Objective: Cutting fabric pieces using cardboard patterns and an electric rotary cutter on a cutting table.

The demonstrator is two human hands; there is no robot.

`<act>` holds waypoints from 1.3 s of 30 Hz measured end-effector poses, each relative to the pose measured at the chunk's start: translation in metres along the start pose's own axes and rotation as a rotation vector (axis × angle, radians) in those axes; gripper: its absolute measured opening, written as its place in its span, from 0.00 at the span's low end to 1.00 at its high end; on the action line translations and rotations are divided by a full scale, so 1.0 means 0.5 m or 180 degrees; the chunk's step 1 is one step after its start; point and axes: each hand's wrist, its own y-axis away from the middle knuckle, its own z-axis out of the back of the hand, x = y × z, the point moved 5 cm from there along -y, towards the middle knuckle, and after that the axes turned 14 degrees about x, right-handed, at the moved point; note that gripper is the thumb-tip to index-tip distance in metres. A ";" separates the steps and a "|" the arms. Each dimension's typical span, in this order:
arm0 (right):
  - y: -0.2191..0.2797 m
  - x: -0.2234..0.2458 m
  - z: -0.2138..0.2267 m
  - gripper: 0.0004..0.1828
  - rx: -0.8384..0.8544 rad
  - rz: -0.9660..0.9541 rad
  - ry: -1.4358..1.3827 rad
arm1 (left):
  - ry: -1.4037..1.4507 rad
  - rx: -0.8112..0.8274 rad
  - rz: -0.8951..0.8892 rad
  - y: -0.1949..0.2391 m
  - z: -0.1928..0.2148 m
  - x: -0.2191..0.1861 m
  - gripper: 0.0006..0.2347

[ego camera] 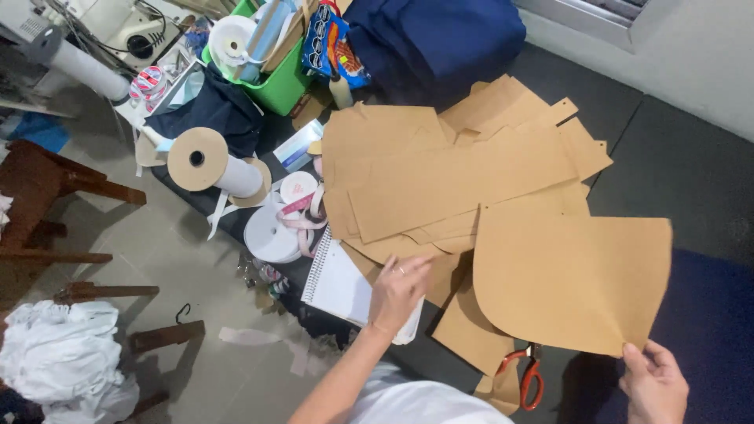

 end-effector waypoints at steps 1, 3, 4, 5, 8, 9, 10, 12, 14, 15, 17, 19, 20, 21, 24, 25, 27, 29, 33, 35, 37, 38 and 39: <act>0.003 -0.010 0.004 0.10 -0.0014 -0.0043 -0.0018 | 0.0021 -0.0423 0.0021 -0.001 0.010 0.016 0.09; 0.002 -0.045 0.040 0.09 -0.0055 -0.0090 0.0050 | 0.0507 -0.0691 0.0522 -0.031 0.067 0.040 0.11; -0.005 -0.059 0.057 0.09 -0.0073 -0.0096 0.0098 | 0.0964 -0.0982 0.1016 -0.048 0.095 0.064 0.15; 0.006 -0.045 0.064 0.09 -0.0105 -0.0097 0.0098 | 0.0986 -0.0966 0.0998 -0.060 0.103 0.075 0.15; 0.024 -0.028 0.067 0.06 0.0026 -0.0531 0.0418 | 0.0996 -0.1247 0.1347 -0.078 0.142 0.102 0.05; 0.025 -0.028 0.065 0.08 0.0092 -0.0611 0.0605 | 0.1135 -0.1333 0.1363 -0.084 0.154 0.098 0.05; 0.024 -0.028 0.059 0.11 0.0161 -0.0677 0.0781 | 0.1266 -0.1428 0.1368 -0.093 0.169 0.095 0.04; 0.006 -0.059 0.029 0.13 0.0241 -0.0424 0.0860 | 0.1156 -0.1483 0.1048 -0.092 0.186 0.062 0.05; -0.003 -0.044 -0.035 0.16 0.0298 -0.0146 0.0914 | 0.1050 -0.1539 0.0685 -0.089 0.197 0.020 0.06; -0.001 -0.023 -0.084 0.16 0.0364 -0.0210 0.0866 | 0.0922 -0.1424 0.0326 -0.087 0.196 -0.012 0.07; 0.016 0.024 -0.159 0.16 0.0395 -0.0284 0.0790 | 0.0807 -0.1278 -0.0065 -0.062 0.188 -0.065 0.09; 0.029 0.079 -0.219 0.14 0.0513 -0.0391 0.1074 | 0.1107 -0.0373 -0.0806 -0.041 0.149 -0.122 0.12; 0.037 0.110 -0.225 0.14 0.0479 -0.0388 0.1058 | 0.1120 -0.0360 -0.0839 -0.029 0.140 -0.134 0.12; 0.044 0.138 -0.229 0.15 0.0389 -0.0535 0.1219 | 0.1250 -0.0225 -0.0919 -0.018 0.127 -0.146 0.11; 0.066 0.181 -0.225 0.22 0.0185 -0.1018 0.1003 | 0.1575 0.0118 -0.1015 0.005 0.093 -0.157 0.09; 0.075 0.185 -0.224 0.29 0.0134 -0.1292 0.0637 | 0.1714 0.0268 -0.1001 0.014 0.083 -0.157 0.07; 0.075 0.153 -0.220 0.26 0.0303 -0.1204 0.0085 | 0.1682 0.0346 -0.1024 0.028 0.071 -0.161 0.08; 0.057 0.138 -0.228 0.31 0.0501 -0.1041 -0.0502 | 0.1586 0.0390 -0.1088 0.027 0.057 -0.154 0.09; 0.062 0.118 -0.226 0.11 0.0739 -0.0897 -0.0408 | 0.1320 0.0371 -0.1085 0.044 0.036 -0.167 0.08; 0.059 0.108 -0.226 0.07 0.0847 -0.0923 -0.0263 | 0.1285 0.0247 -0.1200 0.042 0.041 -0.177 0.06; 0.042 0.092 -0.230 0.11 0.1051 -0.0792 -0.0294 | 0.0773 0.0135 -0.0775 0.039 0.038 -0.169 0.09; 0.032 0.099 -0.235 0.11 0.1047 -0.0791 -0.0296 | 0.0775 0.0136 -0.0779 0.033 0.039 -0.171 0.09; 0.022 0.101 -0.241 0.07 0.0959 -0.0845 -0.0663 | 0.0551 0.0090 -0.0373 0.026 0.039 -0.161 0.08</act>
